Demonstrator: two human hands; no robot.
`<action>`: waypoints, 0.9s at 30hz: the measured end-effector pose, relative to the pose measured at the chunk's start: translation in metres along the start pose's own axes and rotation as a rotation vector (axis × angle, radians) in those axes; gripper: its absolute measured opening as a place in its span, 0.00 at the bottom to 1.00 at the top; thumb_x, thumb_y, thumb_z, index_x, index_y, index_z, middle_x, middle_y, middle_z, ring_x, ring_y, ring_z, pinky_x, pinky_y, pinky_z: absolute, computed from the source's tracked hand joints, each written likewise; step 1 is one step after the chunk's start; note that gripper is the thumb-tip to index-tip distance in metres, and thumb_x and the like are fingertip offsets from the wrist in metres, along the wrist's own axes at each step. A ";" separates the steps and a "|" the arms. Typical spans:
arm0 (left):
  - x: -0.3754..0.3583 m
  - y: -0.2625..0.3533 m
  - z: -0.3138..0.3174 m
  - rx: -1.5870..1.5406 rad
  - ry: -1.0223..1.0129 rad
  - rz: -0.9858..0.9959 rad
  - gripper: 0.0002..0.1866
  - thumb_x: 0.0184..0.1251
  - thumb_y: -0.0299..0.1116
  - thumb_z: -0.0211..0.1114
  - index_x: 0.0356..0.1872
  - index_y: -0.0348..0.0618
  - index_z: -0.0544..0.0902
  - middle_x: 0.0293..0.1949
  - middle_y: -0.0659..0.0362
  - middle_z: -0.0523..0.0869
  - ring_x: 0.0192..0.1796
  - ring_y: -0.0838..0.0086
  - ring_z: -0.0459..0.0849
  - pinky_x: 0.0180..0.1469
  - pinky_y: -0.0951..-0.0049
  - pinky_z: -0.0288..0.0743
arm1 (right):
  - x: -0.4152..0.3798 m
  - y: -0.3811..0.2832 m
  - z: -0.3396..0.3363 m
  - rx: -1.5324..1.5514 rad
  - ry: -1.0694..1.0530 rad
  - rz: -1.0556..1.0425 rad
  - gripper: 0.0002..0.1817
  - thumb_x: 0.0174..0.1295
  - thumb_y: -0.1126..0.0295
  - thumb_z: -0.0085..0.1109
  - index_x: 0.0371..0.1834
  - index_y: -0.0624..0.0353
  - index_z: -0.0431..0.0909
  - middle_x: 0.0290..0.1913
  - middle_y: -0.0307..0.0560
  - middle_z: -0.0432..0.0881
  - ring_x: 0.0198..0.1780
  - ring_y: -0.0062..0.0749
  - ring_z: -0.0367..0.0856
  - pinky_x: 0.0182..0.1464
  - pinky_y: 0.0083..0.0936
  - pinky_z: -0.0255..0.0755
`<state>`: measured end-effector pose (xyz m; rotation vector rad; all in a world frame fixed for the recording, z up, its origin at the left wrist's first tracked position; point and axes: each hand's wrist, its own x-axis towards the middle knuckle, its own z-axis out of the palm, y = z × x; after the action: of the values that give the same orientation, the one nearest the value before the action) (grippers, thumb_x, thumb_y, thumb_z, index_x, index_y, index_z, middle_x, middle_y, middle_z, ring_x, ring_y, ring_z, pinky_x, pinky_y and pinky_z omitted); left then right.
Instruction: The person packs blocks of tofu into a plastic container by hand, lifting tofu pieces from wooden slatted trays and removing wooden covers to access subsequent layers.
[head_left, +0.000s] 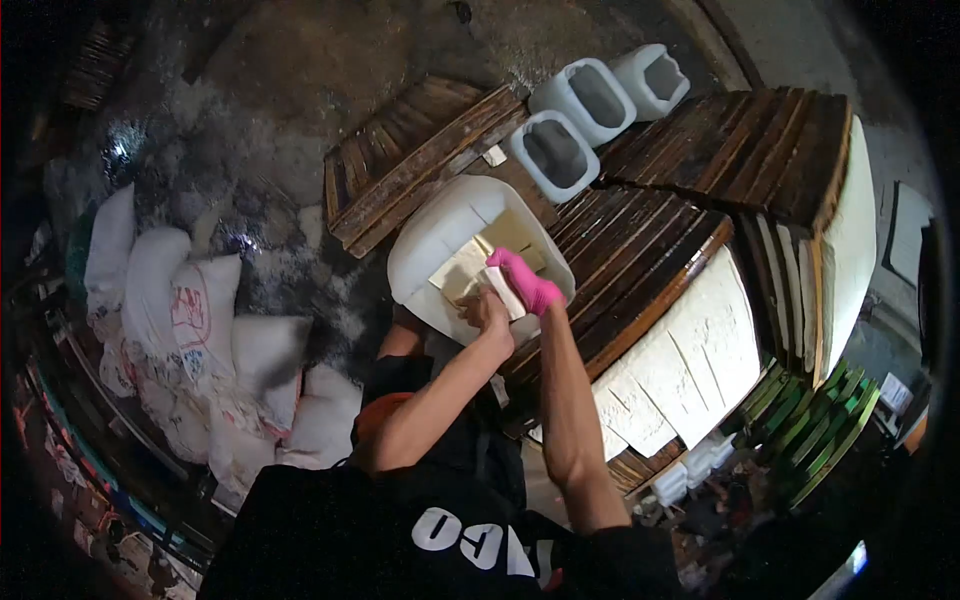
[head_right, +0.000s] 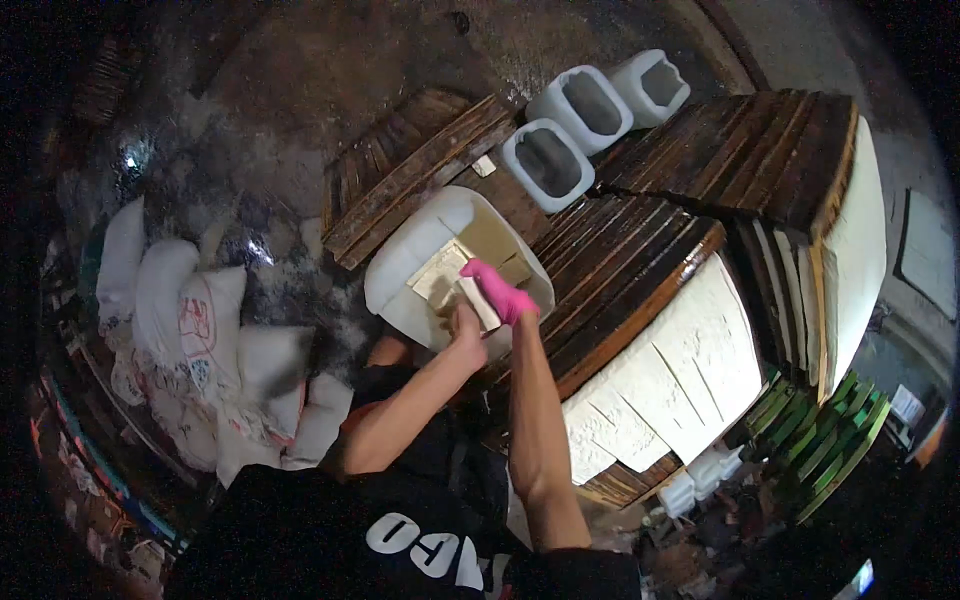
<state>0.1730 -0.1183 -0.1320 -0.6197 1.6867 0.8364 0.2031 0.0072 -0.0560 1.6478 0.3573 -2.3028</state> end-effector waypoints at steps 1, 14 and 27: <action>0.007 -0.006 -0.009 -0.029 -0.106 -0.121 0.42 0.71 0.61 0.42 0.76 0.48 0.39 0.77 0.53 0.39 0.77 0.62 0.42 0.75 0.63 0.43 | 0.022 -0.004 -0.012 0.024 0.025 0.112 0.24 0.63 0.50 0.45 0.50 0.56 0.80 0.41 0.45 0.82 0.39 0.37 0.79 0.50 0.30 0.72; -0.159 0.200 -0.147 -0.083 -0.671 -0.090 0.31 0.77 0.48 0.40 0.73 0.37 0.55 0.75 0.54 0.56 0.75 0.64 0.56 0.75 0.61 0.51 | 0.066 0.035 0.002 -0.666 1.082 -0.054 0.30 0.62 0.43 0.46 0.47 0.61 0.80 0.43 0.64 0.83 0.48 0.56 0.82 0.54 0.42 0.73; -0.153 0.151 -0.154 0.152 -0.793 0.467 0.27 0.79 0.42 0.40 0.71 0.35 0.57 0.69 0.47 0.64 0.71 0.60 0.64 0.74 0.60 0.55 | -0.124 0.083 0.056 -0.388 0.920 -1.070 0.19 0.66 0.64 0.53 0.60 0.55 0.76 0.55 0.52 0.81 0.58 0.41 0.77 0.63 0.36 0.68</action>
<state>0.0064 -0.1493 0.0714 0.2262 1.1378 1.0832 0.2225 -0.0790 0.0767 2.5084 2.1301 -1.4954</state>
